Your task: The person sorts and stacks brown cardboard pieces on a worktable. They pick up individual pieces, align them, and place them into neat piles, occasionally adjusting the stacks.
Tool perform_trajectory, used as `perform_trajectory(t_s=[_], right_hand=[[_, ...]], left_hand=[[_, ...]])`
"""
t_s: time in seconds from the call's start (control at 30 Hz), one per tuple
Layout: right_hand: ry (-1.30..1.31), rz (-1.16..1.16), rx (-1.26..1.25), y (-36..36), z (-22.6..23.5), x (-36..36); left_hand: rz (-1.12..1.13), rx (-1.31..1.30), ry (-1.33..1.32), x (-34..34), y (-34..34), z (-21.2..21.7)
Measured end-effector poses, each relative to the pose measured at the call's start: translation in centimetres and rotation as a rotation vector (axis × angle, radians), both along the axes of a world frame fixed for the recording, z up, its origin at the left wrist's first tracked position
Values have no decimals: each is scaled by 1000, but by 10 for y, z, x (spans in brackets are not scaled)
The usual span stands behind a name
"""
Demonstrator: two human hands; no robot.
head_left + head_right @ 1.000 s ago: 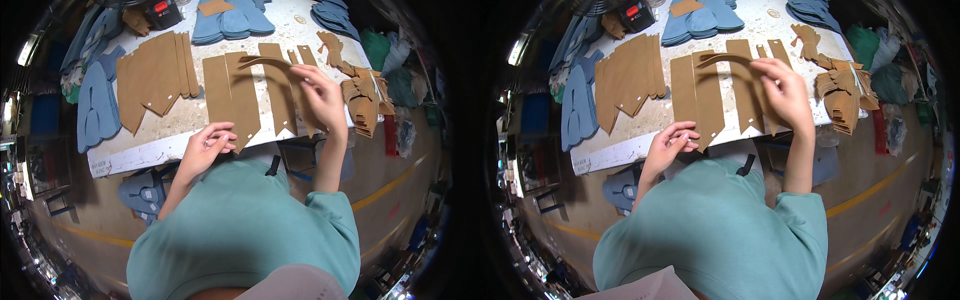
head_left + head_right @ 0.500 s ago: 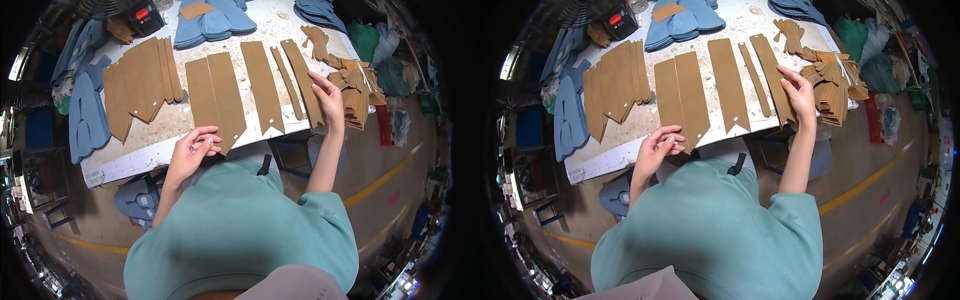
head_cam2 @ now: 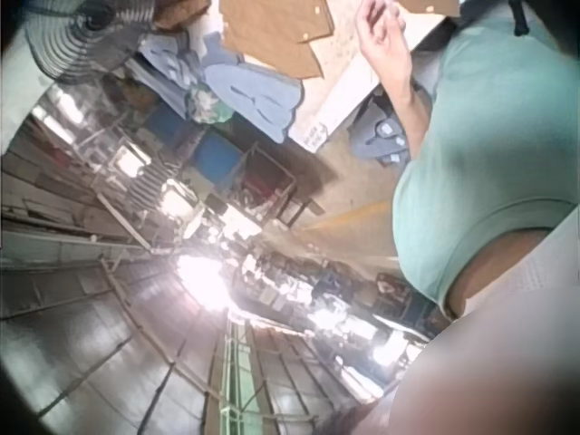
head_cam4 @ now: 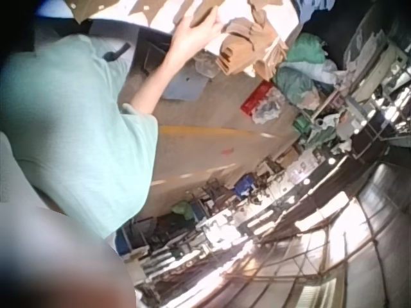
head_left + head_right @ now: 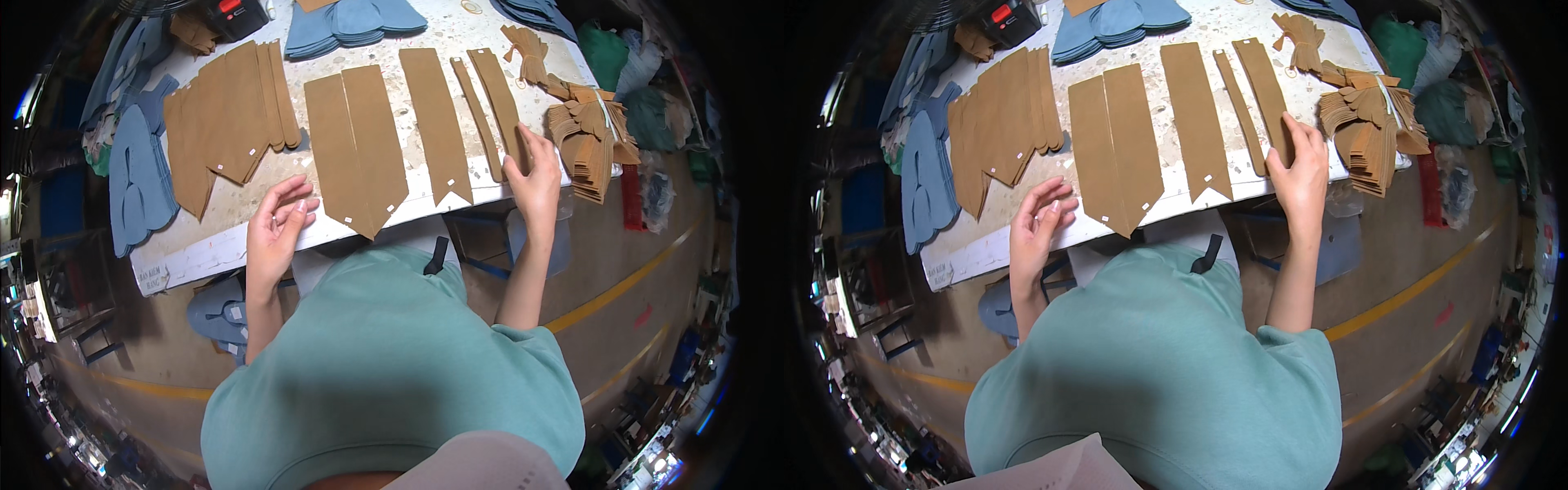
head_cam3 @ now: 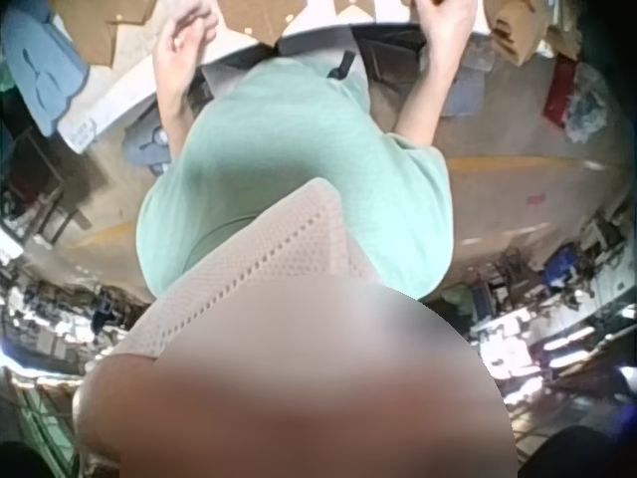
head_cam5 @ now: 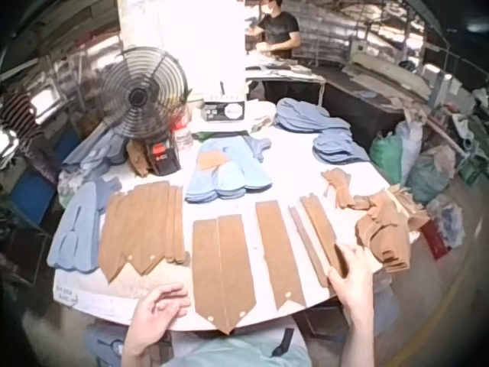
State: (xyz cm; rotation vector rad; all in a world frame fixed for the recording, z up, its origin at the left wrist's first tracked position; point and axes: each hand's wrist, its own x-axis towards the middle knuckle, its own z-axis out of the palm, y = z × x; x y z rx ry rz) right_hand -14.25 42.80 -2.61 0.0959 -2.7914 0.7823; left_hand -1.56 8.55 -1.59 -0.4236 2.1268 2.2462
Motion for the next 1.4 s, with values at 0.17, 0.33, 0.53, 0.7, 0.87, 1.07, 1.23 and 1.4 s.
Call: perform_trajectory(t_s=[0.17, 0.33, 0.53, 0.7, 0.87, 1.07, 1.23, 1.4], right_hand=[[75, 91, -348, -25, 15, 8], [-289, 452, -847, -91, 7, 21], [-476, 394, -1034, -121, -5, 23], [-528, 456, -968, -118, -8, 30], [-767, 309, -1454, -112, -1, 26], [-872, 463, -1515, -120, 1, 23], [-799, 599, -1084, -129, -7, 33], [-727, 619, -1096, -128, -8, 40]], left_hand=[[29, 43, 25, 7, 4, 6], [-7, 100, 36, -2, 8, -3], [-118, 70, -107, -15, 3, -13], [-88, -22, -7, -17, 13, -16], [-26, -78, 20, -22, 32, -18], [-127, 162, -66, -16, 34, -23], [-115, 314, -173, -12, 29, -21], [-82, 354, -203, -14, 30, -18]])
